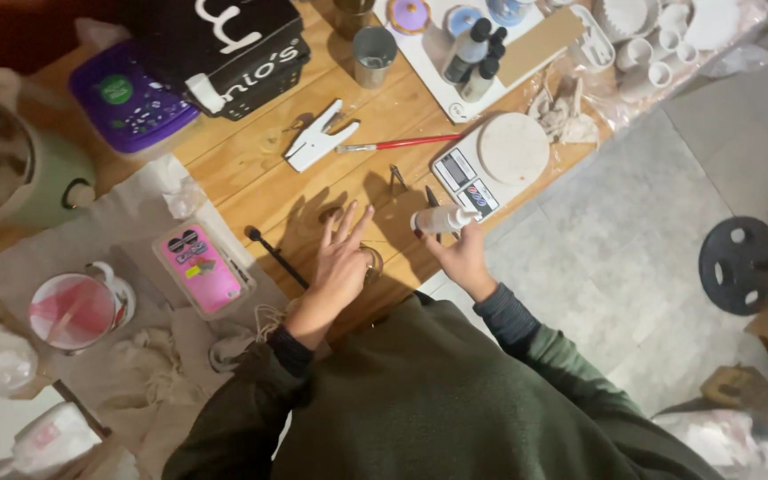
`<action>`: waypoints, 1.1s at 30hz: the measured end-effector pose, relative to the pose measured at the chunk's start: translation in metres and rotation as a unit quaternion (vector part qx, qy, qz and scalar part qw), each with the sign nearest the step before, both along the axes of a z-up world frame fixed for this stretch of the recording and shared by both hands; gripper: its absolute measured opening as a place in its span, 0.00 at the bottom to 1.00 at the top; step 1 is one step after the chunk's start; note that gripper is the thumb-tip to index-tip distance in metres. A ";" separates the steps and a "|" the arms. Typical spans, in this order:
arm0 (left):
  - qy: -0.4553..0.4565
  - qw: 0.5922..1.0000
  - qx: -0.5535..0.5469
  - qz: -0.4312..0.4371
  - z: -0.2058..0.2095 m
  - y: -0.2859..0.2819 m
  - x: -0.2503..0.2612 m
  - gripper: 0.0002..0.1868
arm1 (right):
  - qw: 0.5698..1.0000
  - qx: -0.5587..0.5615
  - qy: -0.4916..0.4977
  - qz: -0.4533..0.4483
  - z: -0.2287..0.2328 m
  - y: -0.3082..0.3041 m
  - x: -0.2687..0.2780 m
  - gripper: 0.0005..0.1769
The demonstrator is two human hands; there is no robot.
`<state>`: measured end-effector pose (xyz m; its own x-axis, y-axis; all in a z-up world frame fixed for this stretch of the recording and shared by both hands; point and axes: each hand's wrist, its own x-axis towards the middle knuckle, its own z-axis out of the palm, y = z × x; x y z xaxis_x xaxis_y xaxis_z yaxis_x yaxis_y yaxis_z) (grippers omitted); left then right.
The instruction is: Preparing candle wicks by gluing them into metal tins and securing them with centering tools on a workbench.
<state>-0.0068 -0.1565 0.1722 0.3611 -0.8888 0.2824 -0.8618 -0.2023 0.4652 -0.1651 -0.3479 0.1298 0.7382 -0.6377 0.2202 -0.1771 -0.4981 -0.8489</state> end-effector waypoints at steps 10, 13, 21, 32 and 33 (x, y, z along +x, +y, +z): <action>-0.051 0.947 0.185 -0.258 -0.008 0.031 0.008 0.17 | 0.997 0.064 0.022 -0.044 0.019 0.020 -0.051 0.19; -0.280 0.920 0.083 -0.261 -0.033 0.029 0.009 0.11 | 0.996 0.081 0.011 -0.031 0.014 0.023 -0.053 0.19; -0.270 0.907 0.154 -0.284 -0.068 0.016 0.014 0.13 | 0.997 0.075 0.032 -0.006 0.021 0.029 -0.052 0.18; -0.325 0.867 0.201 -0.320 -0.057 0.018 0.015 0.11 | 0.997 0.077 0.014 -0.019 0.023 0.029 -0.054 0.21; -0.295 0.874 0.224 -0.314 -0.059 0.021 0.015 0.11 | 0.997 0.075 0.023 -0.022 0.021 0.029 -0.054 0.19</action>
